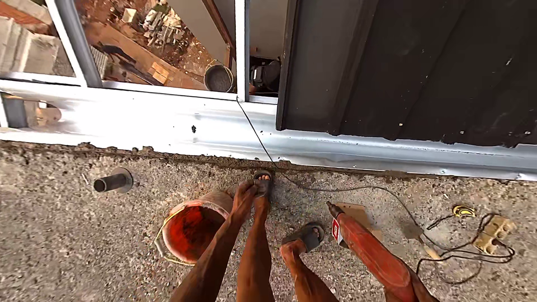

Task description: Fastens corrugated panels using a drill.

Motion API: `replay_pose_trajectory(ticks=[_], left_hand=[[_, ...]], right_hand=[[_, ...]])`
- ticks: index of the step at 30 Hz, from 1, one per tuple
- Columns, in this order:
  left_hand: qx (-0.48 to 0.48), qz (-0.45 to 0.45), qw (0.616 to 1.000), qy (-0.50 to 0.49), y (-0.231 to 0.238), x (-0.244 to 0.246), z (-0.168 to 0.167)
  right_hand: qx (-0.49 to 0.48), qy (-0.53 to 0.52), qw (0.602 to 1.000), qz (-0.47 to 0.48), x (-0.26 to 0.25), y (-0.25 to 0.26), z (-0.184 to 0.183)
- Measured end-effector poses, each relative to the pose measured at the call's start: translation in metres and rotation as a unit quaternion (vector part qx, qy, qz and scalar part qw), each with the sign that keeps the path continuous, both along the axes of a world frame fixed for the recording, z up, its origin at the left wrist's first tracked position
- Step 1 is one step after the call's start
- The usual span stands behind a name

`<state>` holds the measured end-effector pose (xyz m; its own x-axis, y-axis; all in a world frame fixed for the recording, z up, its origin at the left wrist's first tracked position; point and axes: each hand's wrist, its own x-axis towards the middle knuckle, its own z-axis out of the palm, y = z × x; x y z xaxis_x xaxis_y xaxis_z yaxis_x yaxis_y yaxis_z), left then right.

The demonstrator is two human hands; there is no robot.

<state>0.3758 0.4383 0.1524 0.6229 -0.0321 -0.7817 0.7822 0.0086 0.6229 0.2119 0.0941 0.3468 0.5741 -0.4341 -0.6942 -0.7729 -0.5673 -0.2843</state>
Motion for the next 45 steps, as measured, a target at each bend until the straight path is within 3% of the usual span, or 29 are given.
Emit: replay_pose_trajectory(ticks=[3, 7, 11, 14, 18, 20, 23, 27, 31, 36, 42, 45], left_hand=[[-0.136, 0.096, 0.984, 0.062, -0.092, 0.039, -0.02], [-0.222, 0.108, 0.957, 0.15, -0.176, 0.079, -0.033], [-0.267, 0.098, 0.943, 0.171, -0.218, 0.103, -0.057], [-0.278, 0.106, 0.944, 0.145, -0.236, 0.108, -0.094], [-0.279, 0.086, 0.95, 0.114, -0.255, 0.114, -0.151], [-0.277, 0.083, 0.951, 0.104, -0.26, 0.115, -0.176], [-0.27, 0.09, 0.954, 0.09, -0.265, 0.114, -0.198], [-0.243, 0.109, 0.961, 0.075, -0.254, 0.109, -0.199], [-0.235, 0.137, 0.961, 0.052, -0.234, 0.102, -0.204], [-0.243, 0.177, 0.951, 0.071, -0.211, 0.095, -0.208], [-0.274, 0.235, 0.927, 0.1, -0.189, 0.092, -0.221], [-0.273, 0.26, 0.917, 0.127, -0.179, 0.095, -0.22]], right_hand=[[-0.004, -0.089, 0.996, -0.021, 0.025, 0.014, -0.006], [-0.034, -0.189, 0.98, -0.045, 0.053, 0.023, -0.024], [-0.037, -0.247, 0.967, -0.056, 0.071, 0.012, -0.073], [-0.05, -0.287, 0.954, -0.07, 0.075, 0.0, -0.124], [-0.069, -0.298, 0.952, -0.015, 0.087, -0.01, -0.184], [-0.093, -0.303, 0.948, 0.033, 0.085, -0.016, -0.214], [-0.16, -0.364, 0.908, 0.134, 0.047, -0.029, -0.265], [-0.24, -0.414, 0.841, 0.253, 0.035, -0.015, -0.307], [-0.295, -0.433, 0.8, 0.291, 0.033, 0.004, -0.33], [-0.287, -0.434, 0.799, 0.301, 0.026, 0.018, -0.347], [-0.194, -0.417, 0.851, 0.255, 0.036, 0.032, -0.356], [-0.182, -0.423, 0.848, 0.264, 0.046, 0.035, -0.359]])
